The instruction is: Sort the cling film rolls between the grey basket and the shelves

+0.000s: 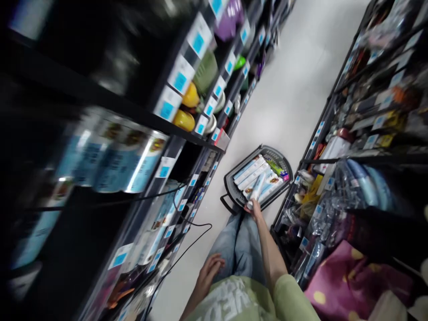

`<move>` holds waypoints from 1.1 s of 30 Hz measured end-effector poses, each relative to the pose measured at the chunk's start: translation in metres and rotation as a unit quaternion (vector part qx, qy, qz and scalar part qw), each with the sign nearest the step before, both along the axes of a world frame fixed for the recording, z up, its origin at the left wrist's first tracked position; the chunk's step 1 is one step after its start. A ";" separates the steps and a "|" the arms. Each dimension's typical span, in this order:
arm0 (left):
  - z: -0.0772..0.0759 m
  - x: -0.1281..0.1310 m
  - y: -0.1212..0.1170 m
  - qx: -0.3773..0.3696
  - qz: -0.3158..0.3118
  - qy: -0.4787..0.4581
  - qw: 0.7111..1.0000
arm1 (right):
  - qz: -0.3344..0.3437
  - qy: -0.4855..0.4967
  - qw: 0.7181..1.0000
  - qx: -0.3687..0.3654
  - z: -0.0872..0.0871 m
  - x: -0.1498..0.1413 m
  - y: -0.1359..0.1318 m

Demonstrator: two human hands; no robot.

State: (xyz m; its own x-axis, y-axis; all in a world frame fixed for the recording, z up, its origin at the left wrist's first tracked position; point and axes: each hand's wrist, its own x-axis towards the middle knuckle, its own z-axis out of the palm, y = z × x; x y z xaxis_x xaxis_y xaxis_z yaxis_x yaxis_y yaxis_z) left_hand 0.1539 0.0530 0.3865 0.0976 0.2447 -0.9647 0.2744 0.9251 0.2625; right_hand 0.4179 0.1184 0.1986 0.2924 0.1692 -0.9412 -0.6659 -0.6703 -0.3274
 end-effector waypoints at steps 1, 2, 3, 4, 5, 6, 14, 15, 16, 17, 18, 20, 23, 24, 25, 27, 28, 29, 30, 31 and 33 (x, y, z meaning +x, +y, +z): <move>0.007 0.007 0.003 0.035 -0.002 0.002 0.999 | -0.004 0.012 1.000 0.017 0.025 0.002 -0.009; 0.014 0.013 0.006 0.070 -0.004 0.002 0.998 | -0.002 0.022 0.999 0.033 0.050 0.003 -0.017; 0.022 0.020 0.009 0.090 -0.009 -0.007 0.996 | 0.003 0.029 0.999 0.046 0.073 0.004 -0.025; 0.031 0.025 0.011 0.098 -0.017 -0.021 0.995 | 0.010 0.030 0.998 0.059 0.095 0.003 -0.032; 0.041 0.029 0.012 0.110 -0.022 -0.032 0.993 | 0.019 0.027 0.997 0.075 0.115 0.002 -0.039; 0.049 0.032 0.012 0.126 -0.022 -0.039 0.991 | 0.029 0.020 0.995 0.089 0.133 -0.001 -0.045; 0.068 0.045 -0.012 0.255 0.046 -0.105 0.960 | 0.070 -0.061 0.968 0.234 0.218 -0.017 -0.056; 0.070 0.048 -0.013 0.263 0.058 -0.118 0.956 | 0.078 -0.059 0.962 0.255 0.229 -0.017 -0.055; 0.076 0.050 -0.012 0.272 0.071 -0.132 0.950 | 0.088 -0.057 0.956 0.274 0.241 -0.017 -0.055; 0.084 0.051 -0.011 0.279 0.088 -0.147 0.945 | 0.099 -0.055 0.949 0.293 0.255 -0.018 -0.054; 0.096 0.052 -0.009 0.283 0.105 -0.166 0.939 | 0.110 -0.054 0.942 0.312 0.269 -0.019 -0.054; 0.126 0.052 -0.007 0.269 0.129 -0.226 0.927 | 0.135 -0.058 0.927 0.346 0.298 -0.023 -0.055; 0.172 0.046 -0.008 0.234 0.128 -0.373 0.889 | 0.163 -0.087 0.903 0.388 0.337 -0.030 -0.057; 0.182 0.044 -0.010 0.229 0.125 -0.417 0.871 | 0.168 -0.102 0.895 0.400 0.349 -0.034 -0.058; 0.189 0.040 -0.014 0.232 0.126 -0.449 0.854 | 0.175 -0.116 0.887 0.411 0.359 -0.037 -0.059; 0.193 0.032 -0.023 0.253 0.141 -0.475 0.831 | 0.189 -0.131 0.870 0.435 0.380 -0.047 -0.061; 0.191 0.026 -0.029 0.271 0.153 -0.471 0.825 | 0.195 -0.132 0.862 0.448 0.389 -0.054 -0.064; 0.188 0.019 -0.036 0.293 0.171 -0.460 0.821 | 0.204 -0.131 0.854 0.460 0.398 -0.062 -0.067; 0.185 0.010 -0.043 0.315 0.190 -0.444 0.817 | 0.214 -0.130 0.846 0.470 0.406 -0.071 -0.071; 0.183 0.000 -0.051 0.335 0.212 -0.427 0.813 | 0.225 -0.133 0.838 0.479 0.412 -0.081 -0.077; 0.185 -0.026 -0.068 0.372 0.255 -0.398 0.799 | 0.252 -0.144 0.822 0.490 0.423 -0.104 -0.090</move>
